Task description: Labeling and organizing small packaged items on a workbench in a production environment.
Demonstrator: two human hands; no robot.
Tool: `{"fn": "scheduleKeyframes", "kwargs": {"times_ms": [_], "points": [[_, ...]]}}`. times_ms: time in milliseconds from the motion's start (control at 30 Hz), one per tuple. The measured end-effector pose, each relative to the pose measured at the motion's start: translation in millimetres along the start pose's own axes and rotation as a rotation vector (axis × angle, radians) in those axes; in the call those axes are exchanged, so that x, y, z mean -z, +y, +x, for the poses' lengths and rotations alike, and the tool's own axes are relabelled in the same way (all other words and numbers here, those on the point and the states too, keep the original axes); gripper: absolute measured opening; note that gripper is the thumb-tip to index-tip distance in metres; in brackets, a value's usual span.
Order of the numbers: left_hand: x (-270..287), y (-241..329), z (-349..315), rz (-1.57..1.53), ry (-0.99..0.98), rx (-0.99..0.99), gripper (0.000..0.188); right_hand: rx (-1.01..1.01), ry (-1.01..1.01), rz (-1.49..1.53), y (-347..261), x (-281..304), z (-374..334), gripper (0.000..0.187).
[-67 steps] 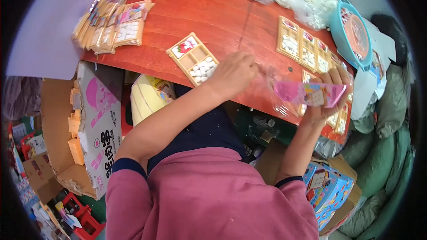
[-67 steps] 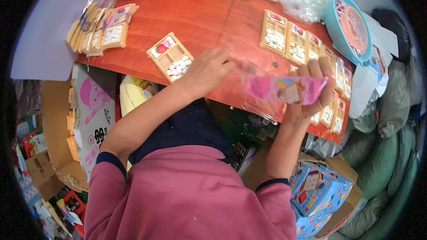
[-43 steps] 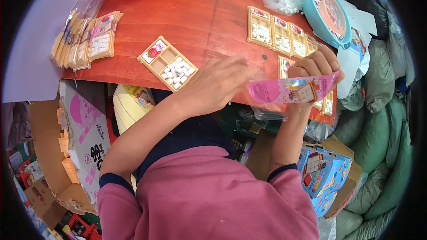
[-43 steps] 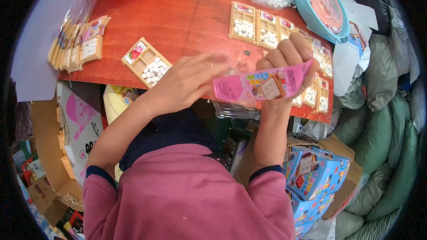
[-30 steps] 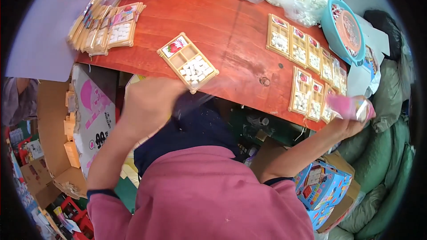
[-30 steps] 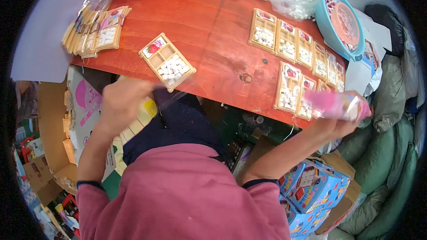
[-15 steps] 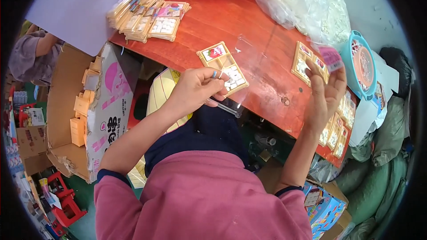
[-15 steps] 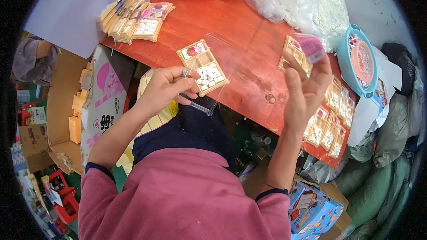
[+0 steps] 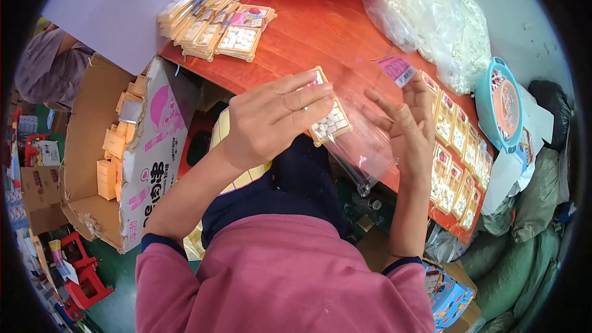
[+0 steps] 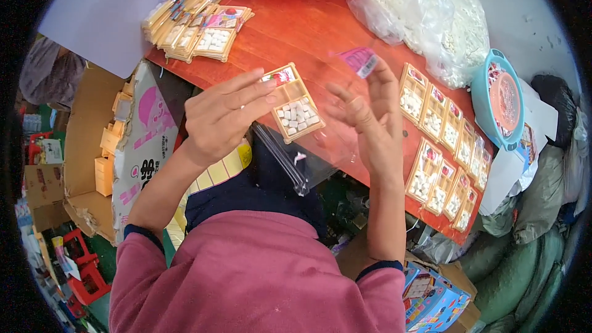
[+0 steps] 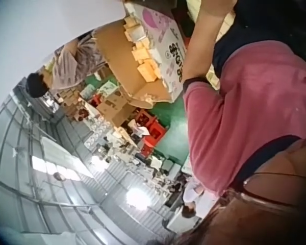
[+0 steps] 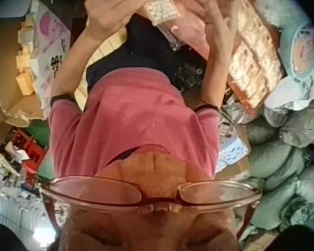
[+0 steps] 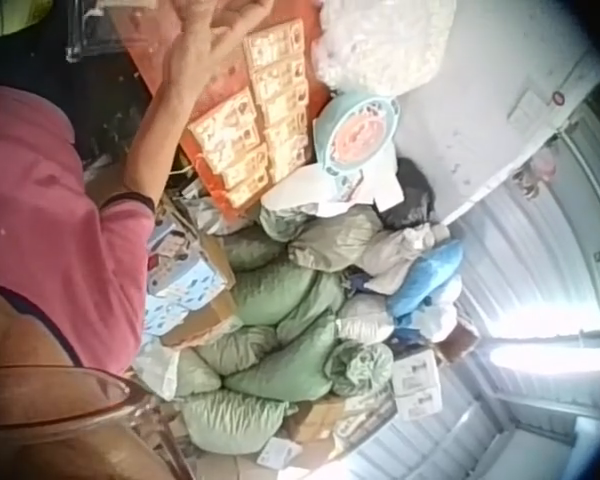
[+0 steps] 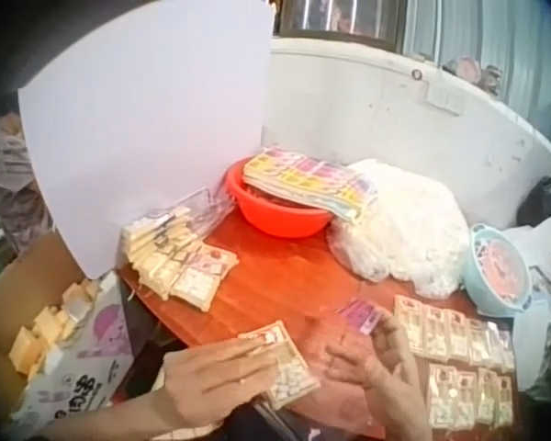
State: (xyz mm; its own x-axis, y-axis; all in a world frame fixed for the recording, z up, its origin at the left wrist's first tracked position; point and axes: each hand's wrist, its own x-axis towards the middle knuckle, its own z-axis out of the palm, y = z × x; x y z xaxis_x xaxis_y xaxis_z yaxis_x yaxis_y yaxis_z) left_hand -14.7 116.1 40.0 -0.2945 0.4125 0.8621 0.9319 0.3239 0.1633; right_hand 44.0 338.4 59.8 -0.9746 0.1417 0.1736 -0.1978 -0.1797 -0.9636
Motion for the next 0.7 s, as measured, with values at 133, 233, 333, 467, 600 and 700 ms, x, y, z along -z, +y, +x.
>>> {"fn": "scheduleKeyframes", "kwargs": {"times_ms": [133,233,333,467,600,700], "points": [[4,-1,8,0.11,-0.01,-0.097,0.019,-0.066,-0.061,0.076,-6,-16,3,0.08],[4,-1,5,0.217,-0.029,-0.11,0.02,-0.038,-0.079,0.093,0,-20,11,0.084],[2,-8,-11,0.293,-0.075,-0.068,0.022,0.017,-0.091,0.028,13,-20,22,0.084],[-1,-13,-44,0.201,-0.151,0.247,0.033,0.018,-0.105,-0.148,48,-14,34,0.084],[-11,-13,-66,0.035,-0.173,0.489,0.032,-0.026,-0.085,-0.336,69,-15,31,0.081],[-27,-8,-62,0.03,-0.192,0.5,0.029,-0.053,-0.082,-0.345,72,-19,29,0.082]]}}
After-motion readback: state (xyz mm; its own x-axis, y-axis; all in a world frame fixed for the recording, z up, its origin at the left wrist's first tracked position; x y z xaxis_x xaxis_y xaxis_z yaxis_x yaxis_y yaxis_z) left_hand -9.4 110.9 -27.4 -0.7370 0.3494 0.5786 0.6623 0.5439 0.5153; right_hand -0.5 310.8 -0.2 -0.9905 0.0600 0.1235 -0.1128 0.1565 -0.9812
